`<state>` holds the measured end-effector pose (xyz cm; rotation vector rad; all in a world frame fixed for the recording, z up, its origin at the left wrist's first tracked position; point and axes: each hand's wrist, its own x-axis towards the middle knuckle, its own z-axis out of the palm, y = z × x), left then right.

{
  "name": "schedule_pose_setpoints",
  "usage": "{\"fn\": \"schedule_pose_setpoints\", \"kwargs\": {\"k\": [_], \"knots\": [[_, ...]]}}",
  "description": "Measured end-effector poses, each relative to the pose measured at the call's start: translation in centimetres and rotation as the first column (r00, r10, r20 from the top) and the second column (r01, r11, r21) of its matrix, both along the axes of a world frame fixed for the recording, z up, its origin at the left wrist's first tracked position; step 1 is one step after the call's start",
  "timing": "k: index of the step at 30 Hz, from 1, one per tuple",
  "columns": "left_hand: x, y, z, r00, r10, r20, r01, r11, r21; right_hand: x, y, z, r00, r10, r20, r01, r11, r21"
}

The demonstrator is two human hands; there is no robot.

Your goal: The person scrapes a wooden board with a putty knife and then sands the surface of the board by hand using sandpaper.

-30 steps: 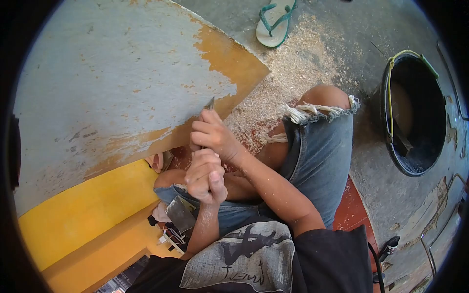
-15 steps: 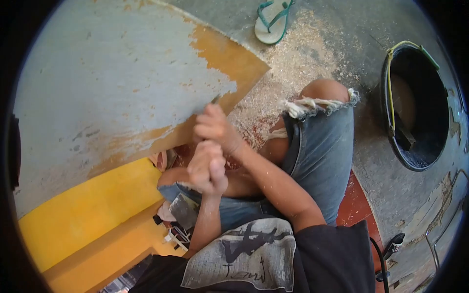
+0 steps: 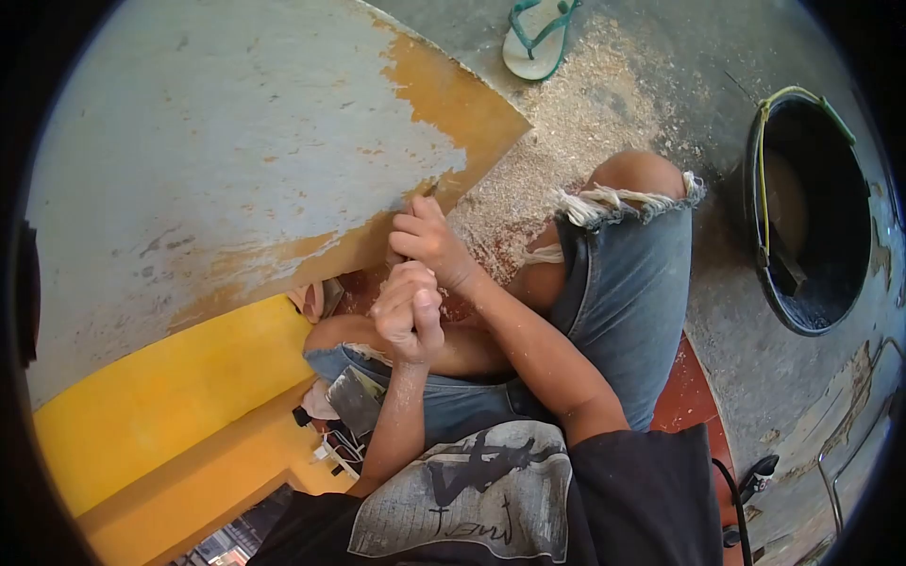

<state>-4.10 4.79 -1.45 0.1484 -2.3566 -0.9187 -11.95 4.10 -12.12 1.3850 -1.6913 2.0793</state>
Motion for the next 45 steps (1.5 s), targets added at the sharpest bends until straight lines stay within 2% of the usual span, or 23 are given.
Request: {"fn": "schedule_pose_setpoints", "kwargs": {"k": [3,5,8,10,12,15,16,19,22,25,28,31,32,37,39,40,41,43,45], "knots": [[0.2,0.3,1.0,0.999,-0.033,0.013,0.033,0.999,0.006,0.1,0.2,1.1,1.0,-0.016,-0.005,0.016,0.998,-0.068],[0.1,0.4,0.8,0.999,-0.037,-0.029,0.036,0.999,-0.026,-0.4,0.1,0.4,1.0,-0.009,-0.004,0.008,0.998,-0.067],[0.5,-0.5,-0.1,1.0,-0.02,0.024,0.019,1.0,0.022,0.1,0.0,0.4,1.0,0.002,0.006,-0.001,0.998,-0.057],[0.4,0.6,1.5,1.0,-0.027,-0.006,0.027,0.999,-0.02,-0.2,-0.1,1.1,1.0,-0.022,0.008,0.022,0.999,-0.047],[0.5,1.0,1.8,0.999,-0.011,-0.049,0.008,0.998,-0.066,0.4,0.1,2.3,0.999,-0.018,-0.034,0.013,0.989,-0.15],[0.8,0.8,1.4,0.999,0.005,-0.052,-0.007,0.999,-0.04,0.4,0.2,2.3,0.997,-0.052,-0.052,0.048,0.996,-0.079],[1.0,0.8,1.7,0.997,0.06,-0.041,-0.061,0.998,-0.026,1.0,0.5,2.9,0.998,-0.044,-0.041,0.041,0.996,-0.077],[1.1,1.4,3.4,0.997,-0.036,-0.064,0.029,0.995,-0.097,0.3,0.3,4.2,1.0,-0.024,-0.02,0.02,0.987,-0.162],[1.3,1.3,2.8,0.993,-0.014,-0.113,0.006,0.997,-0.071,0.6,0.5,4.2,0.997,-0.017,-0.077,0.006,0.99,-0.138],[1.8,1.2,3.7,0.994,0.006,-0.114,-0.012,0.999,-0.049,1.1,0.5,5.1,0.998,0.027,-0.056,-0.034,0.99,-0.136],[2.0,1.8,5.4,0.994,-0.006,-0.112,0.003,1.0,-0.027,2.0,0.8,6.4,0.999,-0.006,-0.037,0.0,0.989,-0.149],[1.5,0.4,3.9,0.997,0.013,-0.077,-0.015,1.0,-0.025,1.3,-0.7,4.1,0.999,-0.033,-0.041,0.025,0.982,-0.188],[1.5,-0.3,2.9,0.997,0.022,-0.079,-0.023,1.0,-0.013,1.5,-1.1,2.8,0.997,-0.065,-0.042,0.06,0.992,-0.11],[1.4,0.1,3.3,0.997,-0.047,-0.067,0.044,0.998,-0.05,1.8,-0.7,4.0,1.0,-0.019,0.015,0.021,0.988,-0.152],[1.3,-0.4,2.2,0.996,0.067,-0.052,-0.066,0.998,0.016,1.6,-0.8,2.6,0.999,-0.039,0.017,0.04,0.997,-0.069],[1.2,-0.9,2.2,0.997,0.073,0.021,-0.073,0.997,0.028,1.5,-0.5,2.3,0.999,-0.011,0.034,0.011,1.0,-0.005],[1.6,-0.8,2.3,0.998,0.066,0.013,-0.066,0.997,0.032,1.8,-0.9,2.2,1.0,-0.018,0.025,0.018,1.0,-0.002],[1.6,0.4,3.9,0.992,-0.06,-0.109,0.057,0.998,-0.03,1.7,-0.8,4.7,0.999,-0.045,-0.013,0.041,0.974,-0.223],[1.7,0.4,3.5,0.991,-0.06,-0.117,0.056,0.998,-0.037,2.1,-0.4,4.2,1.0,0.0,-0.008,-0.002,0.98,-0.2]]}}
